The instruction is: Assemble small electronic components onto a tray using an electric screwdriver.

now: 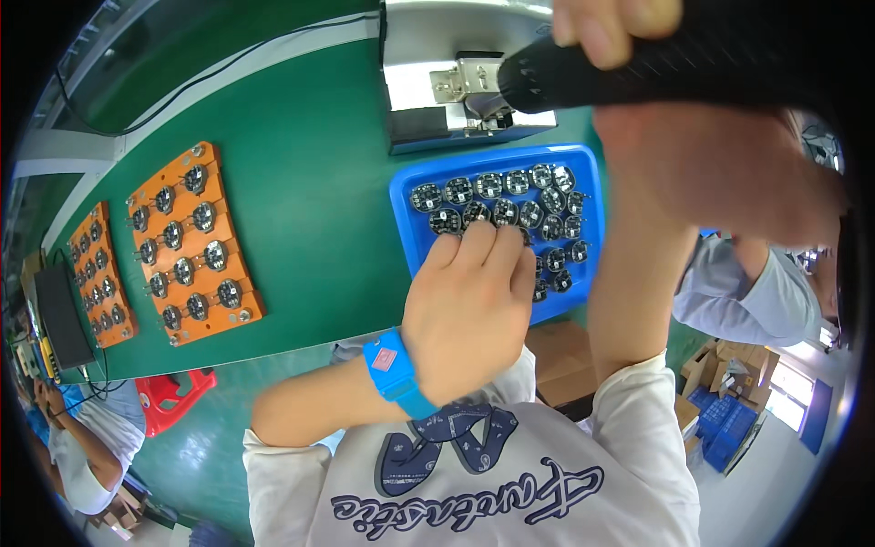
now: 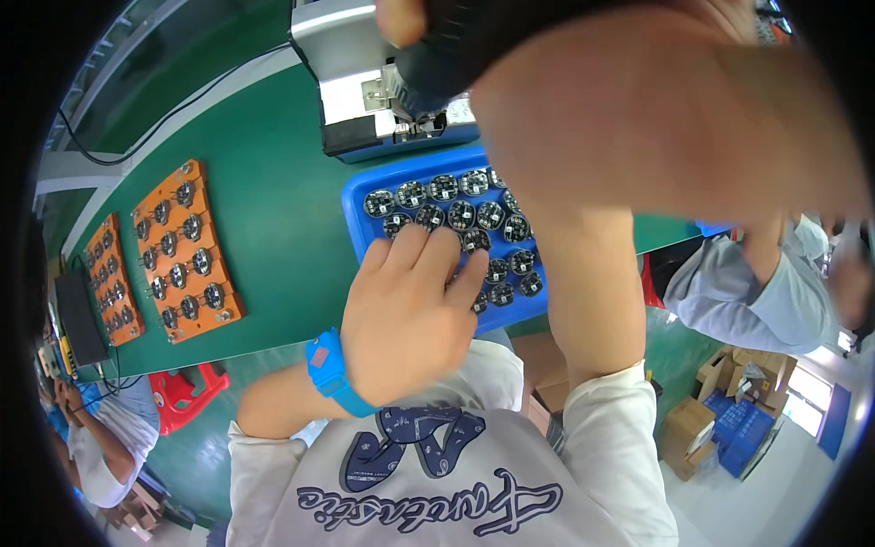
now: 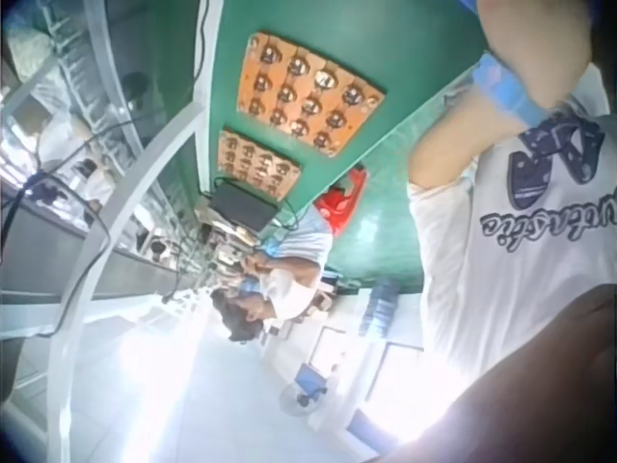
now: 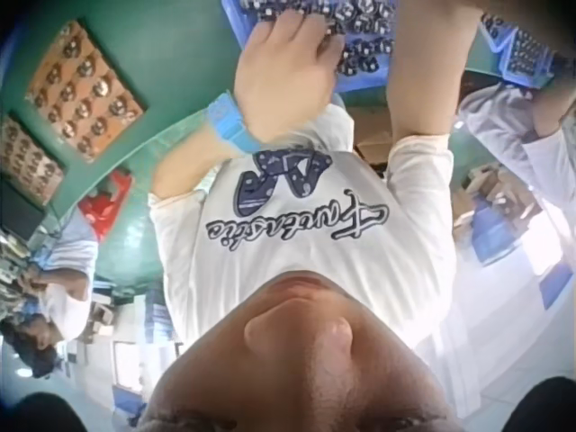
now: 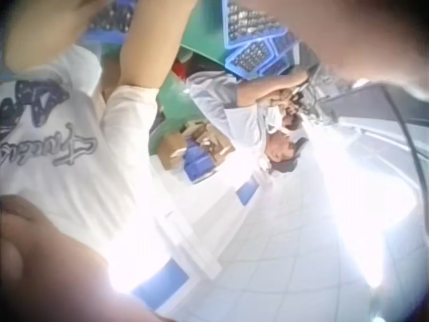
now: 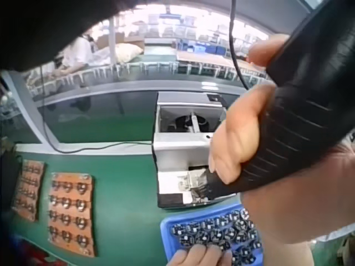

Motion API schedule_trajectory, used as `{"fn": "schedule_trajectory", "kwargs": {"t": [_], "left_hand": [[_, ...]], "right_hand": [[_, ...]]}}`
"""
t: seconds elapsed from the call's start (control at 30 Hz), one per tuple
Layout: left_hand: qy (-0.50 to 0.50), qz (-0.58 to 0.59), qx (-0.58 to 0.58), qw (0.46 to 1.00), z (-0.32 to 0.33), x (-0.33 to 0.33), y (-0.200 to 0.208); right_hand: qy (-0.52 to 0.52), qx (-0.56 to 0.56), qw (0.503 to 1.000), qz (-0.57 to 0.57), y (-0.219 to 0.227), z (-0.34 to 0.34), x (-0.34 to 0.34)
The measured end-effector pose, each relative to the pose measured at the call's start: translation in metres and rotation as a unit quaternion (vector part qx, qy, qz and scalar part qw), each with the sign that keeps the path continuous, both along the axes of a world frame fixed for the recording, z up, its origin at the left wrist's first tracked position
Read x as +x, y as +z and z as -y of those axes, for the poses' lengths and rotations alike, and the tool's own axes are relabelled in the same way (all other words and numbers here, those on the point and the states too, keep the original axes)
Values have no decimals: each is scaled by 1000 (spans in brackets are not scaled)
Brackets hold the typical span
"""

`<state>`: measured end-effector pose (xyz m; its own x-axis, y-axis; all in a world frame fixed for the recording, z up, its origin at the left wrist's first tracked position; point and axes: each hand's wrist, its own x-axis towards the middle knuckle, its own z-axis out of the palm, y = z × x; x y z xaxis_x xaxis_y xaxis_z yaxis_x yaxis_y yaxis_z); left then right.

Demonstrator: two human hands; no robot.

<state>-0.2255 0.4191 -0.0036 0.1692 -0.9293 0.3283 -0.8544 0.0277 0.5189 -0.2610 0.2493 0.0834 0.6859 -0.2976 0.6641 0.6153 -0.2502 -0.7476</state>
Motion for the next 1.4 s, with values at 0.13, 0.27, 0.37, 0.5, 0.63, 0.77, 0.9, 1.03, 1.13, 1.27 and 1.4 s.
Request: {"fn": "schedule_trajectory", "kwargs": {"t": [0.13, 0.27, 0.37, 0.5, 0.63, 0.77, 0.9, 1.03, 1.13, 1.27, 1.4], "left_hand": [[14, -22, 1, 1000, -15, 1, 2], [9, -31, 3, 999, -16, 2, 3], [6, -44, 11, 999, -21, 3, 3], [-6, -37, 11, 999, -18, 3, -1], [-27, -35, 18, 999, -6, 0, 3], [-45, -69, 25, 996, 6, -1, 9], [-29, -54, 21, 998, 15, -3, 2], [-38, -48, 25, 998, 26, -8, 2], [-32, -28, 45, 998, 25, -7, 1], [-41, -3, 68, 997, 29, -8, 2], [-35, 4, 64, 997, 28, -8, -1]], "right_hand": [[6, 15, 1000, -13, -9, 12, 12], [-9, 24, 999, -29, -7, 15, 0], [-16, 34, 998, -43, 5, 6, -51], [-36, 51, 996, -62, 4, 4, -81], [-64, 69, 993, -77, -7, 4, -85], [-53, 58, 993, -88, -13, 10, -94], [-8, 35, 995, -95, -28, 21, -86], [-26, 139, 985, -93, -31, 15, -92], [17, 94, 993, -63, -48, 27, -91], [15, 107, 992, -63, -48, 27, -91], [44, 85, 992, -80, -47, 30, -89]]}}
